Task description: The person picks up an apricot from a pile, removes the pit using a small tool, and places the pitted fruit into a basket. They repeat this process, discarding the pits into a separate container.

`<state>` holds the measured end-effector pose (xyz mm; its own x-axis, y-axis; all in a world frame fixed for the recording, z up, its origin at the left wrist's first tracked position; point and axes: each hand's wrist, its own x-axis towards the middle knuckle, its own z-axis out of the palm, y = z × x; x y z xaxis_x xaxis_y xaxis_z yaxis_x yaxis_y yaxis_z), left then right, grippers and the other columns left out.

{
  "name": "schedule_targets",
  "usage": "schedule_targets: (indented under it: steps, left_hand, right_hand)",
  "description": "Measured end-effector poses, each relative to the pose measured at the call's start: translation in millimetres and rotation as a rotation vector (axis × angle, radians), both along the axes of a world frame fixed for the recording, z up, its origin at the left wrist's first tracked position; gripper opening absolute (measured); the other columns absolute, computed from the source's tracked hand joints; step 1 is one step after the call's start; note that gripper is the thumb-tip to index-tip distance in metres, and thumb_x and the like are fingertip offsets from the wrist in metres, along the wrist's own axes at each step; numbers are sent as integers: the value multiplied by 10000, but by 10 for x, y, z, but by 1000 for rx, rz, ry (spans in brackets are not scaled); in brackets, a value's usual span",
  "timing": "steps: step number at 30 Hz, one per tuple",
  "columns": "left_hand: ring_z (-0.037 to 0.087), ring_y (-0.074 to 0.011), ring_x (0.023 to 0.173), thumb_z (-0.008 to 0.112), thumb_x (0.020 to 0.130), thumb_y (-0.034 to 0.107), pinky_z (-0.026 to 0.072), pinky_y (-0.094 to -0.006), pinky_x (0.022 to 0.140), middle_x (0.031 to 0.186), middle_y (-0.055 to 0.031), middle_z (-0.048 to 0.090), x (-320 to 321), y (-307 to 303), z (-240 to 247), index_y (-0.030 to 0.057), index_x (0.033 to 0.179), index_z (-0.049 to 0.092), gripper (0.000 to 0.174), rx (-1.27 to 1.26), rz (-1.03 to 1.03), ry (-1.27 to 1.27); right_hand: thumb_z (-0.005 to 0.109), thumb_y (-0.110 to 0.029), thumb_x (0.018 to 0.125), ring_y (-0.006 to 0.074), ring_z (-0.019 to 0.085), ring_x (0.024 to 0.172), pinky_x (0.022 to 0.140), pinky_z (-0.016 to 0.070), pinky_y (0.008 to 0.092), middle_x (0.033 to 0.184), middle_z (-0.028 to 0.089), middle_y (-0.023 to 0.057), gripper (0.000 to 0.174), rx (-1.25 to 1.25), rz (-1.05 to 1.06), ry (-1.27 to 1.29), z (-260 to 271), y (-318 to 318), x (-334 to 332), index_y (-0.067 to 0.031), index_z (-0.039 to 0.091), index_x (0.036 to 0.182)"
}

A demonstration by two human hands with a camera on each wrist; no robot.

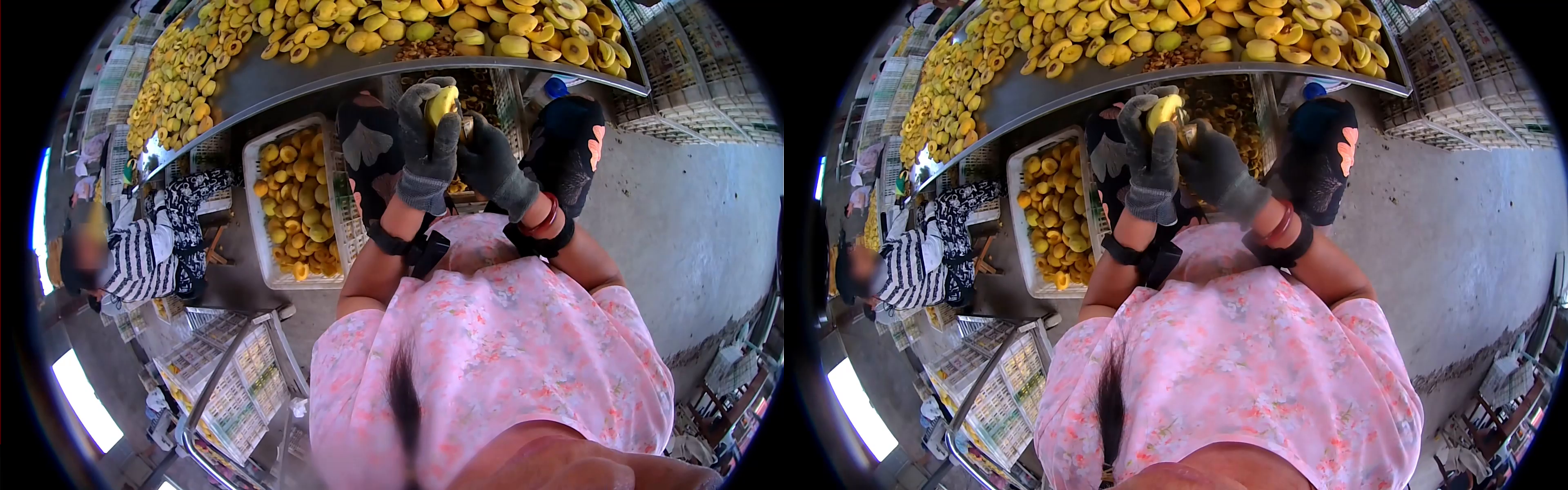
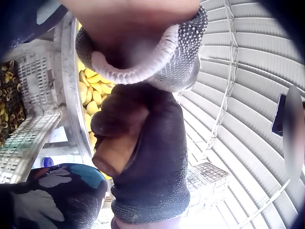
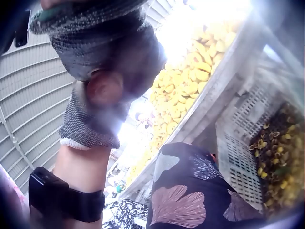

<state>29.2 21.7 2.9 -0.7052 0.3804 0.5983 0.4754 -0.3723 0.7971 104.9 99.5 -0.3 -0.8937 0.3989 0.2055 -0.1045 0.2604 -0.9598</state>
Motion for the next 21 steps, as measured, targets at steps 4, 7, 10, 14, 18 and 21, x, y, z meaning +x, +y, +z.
schedule_targets:
  steps: [4,7,10,14,18,21]
  left_hand:
    - [513,-217,977,532,894,209,427,-344,862,1128,-156,506,-24,-22,-27,29,1157,393,347,12,-17,-3]
    - [524,-225,967,531,895,228,433,-347,852,1117,-161,518,-47,-22,-32,29,1157,399,354,-23,20,77]
    - [536,-237,966,529,895,251,443,-351,842,1110,-167,527,-89,-27,-62,27,1161,406,369,-55,-13,115]
    - [546,-237,984,523,897,276,451,-347,845,1112,-163,537,-49,0,-37,24,1141,447,359,70,-200,-153]
    - [575,-207,942,553,888,313,470,-326,821,1046,-124,583,-95,-15,-38,17,1064,530,345,-111,25,-51]
    - [600,-183,875,598,865,334,491,-308,774,961,-96,617,-77,-21,-54,13,1013,571,355,-109,69,-192]
  right_hand:
    - [557,-83,845,76,533,592,504,435,230,731,563,5,165,-374,189,-234,271,63,55,-26,517,995]
    - [528,-73,841,122,564,572,492,447,255,695,571,35,132,-529,287,-276,369,114,68,-19,511,960]
    - [503,-63,854,92,524,501,445,425,226,680,550,18,105,-625,385,-332,408,163,89,-39,501,957]
    - [487,-49,861,87,495,461,422,409,223,664,534,18,91,-699,387,-337,253,165,112,-42,483,952]
    - [484,-42,861,90,484,464,418,399,225,657,519,17,68,-673,329,-314,285,140,108,-42,485,929]
    - [496,-41,856,83,469,470,405,372,219,654,505,6,43,-766,425,-358,279,176,120,-45,498,899]
